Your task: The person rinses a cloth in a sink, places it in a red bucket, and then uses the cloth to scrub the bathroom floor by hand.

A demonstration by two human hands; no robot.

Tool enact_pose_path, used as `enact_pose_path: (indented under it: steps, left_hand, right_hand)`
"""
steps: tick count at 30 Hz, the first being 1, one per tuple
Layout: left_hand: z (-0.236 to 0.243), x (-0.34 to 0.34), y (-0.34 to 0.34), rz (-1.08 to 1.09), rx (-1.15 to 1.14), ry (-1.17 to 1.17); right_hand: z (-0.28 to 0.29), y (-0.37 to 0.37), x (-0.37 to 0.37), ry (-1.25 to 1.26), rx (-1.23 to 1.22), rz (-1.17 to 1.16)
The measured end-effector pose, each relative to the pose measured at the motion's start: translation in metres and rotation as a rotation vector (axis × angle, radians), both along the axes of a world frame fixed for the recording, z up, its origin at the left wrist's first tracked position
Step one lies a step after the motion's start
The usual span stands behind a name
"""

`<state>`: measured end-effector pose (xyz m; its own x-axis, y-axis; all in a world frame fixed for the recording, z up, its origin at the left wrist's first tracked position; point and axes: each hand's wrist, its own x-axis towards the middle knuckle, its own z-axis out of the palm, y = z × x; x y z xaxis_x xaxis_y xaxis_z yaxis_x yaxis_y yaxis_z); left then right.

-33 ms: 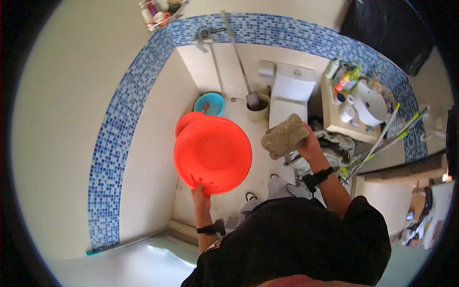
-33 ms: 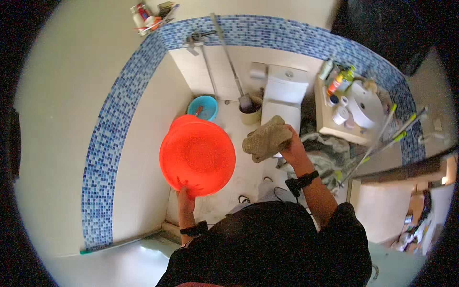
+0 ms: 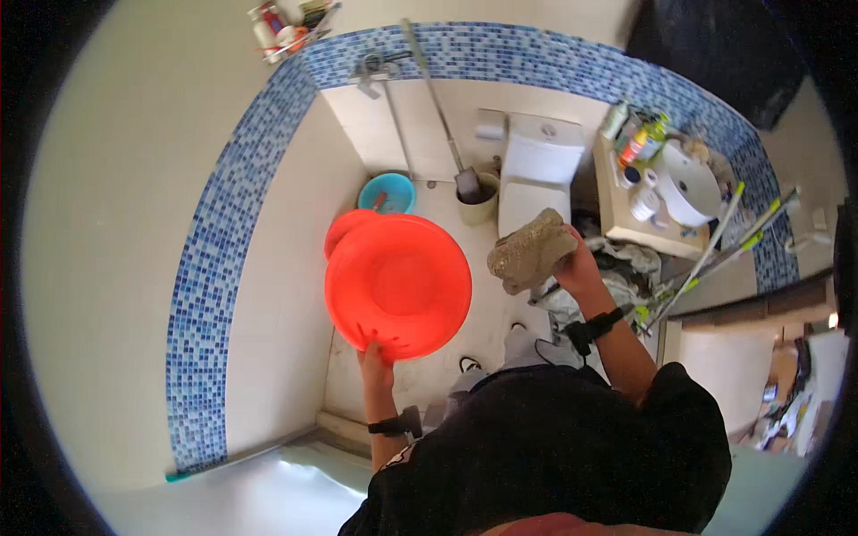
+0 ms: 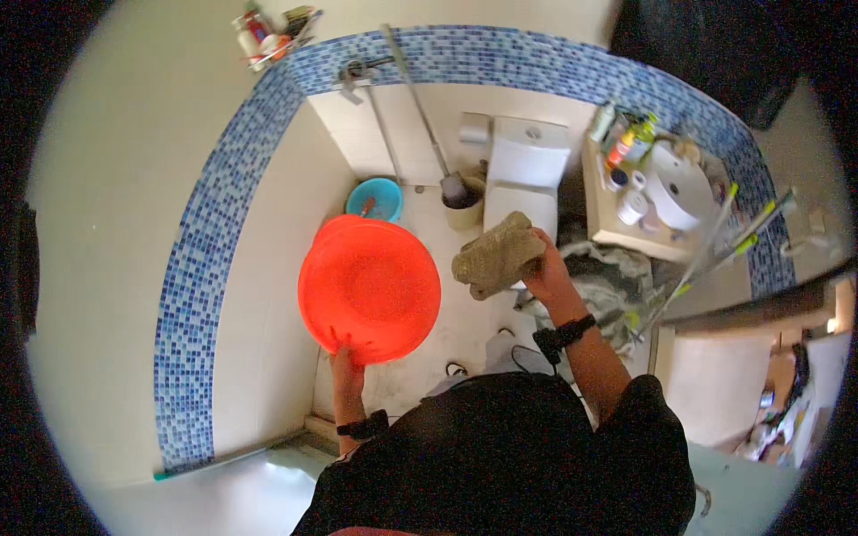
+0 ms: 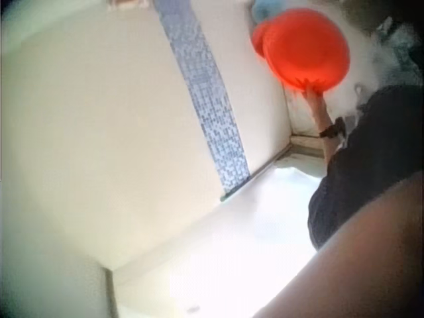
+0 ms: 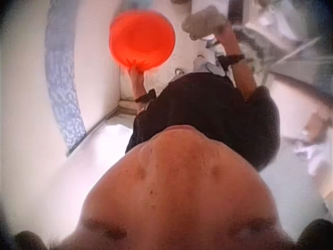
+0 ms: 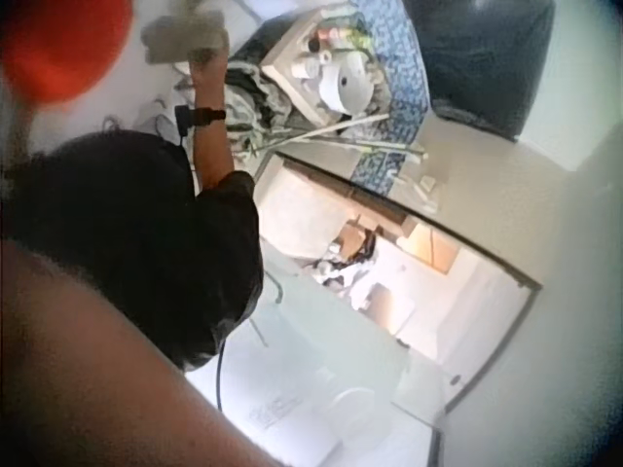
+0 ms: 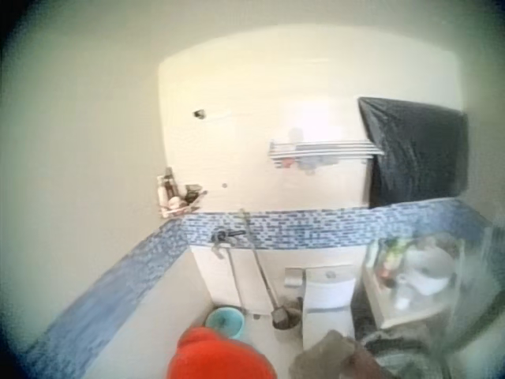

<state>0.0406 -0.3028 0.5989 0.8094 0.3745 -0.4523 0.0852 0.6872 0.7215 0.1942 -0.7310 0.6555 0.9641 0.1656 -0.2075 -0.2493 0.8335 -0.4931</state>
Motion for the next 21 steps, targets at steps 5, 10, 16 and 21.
enact_pose_path:
  steps: [5, 10, 16, 21]
  left_hand:
    - [-0.008, 0.027, -0.056, -0.13, 0.076, -0.048]
    - [-0.011, 0.052, -0.134, -0.283, 0.21, 0.087]
    - [0.002, 0.091, -0.232, -0.361, 0.208, 0.022]
    - [0.019, 0.129, -0.295, -0.458, 0.187, 0.071]
  right_hand:
    - [-0.003, -0.075, -0.018, 0.043, 0.003, -0.15]
    - [-0.028, -0.172, -0.04, 0.021, 0.067, -0.175]
    - [-0.057, -0.297, -0.054, 0.09, 0.018, -0.334]
    - [-0.057, -0.379, -0.086, 0.124, -0.085, -0.599]
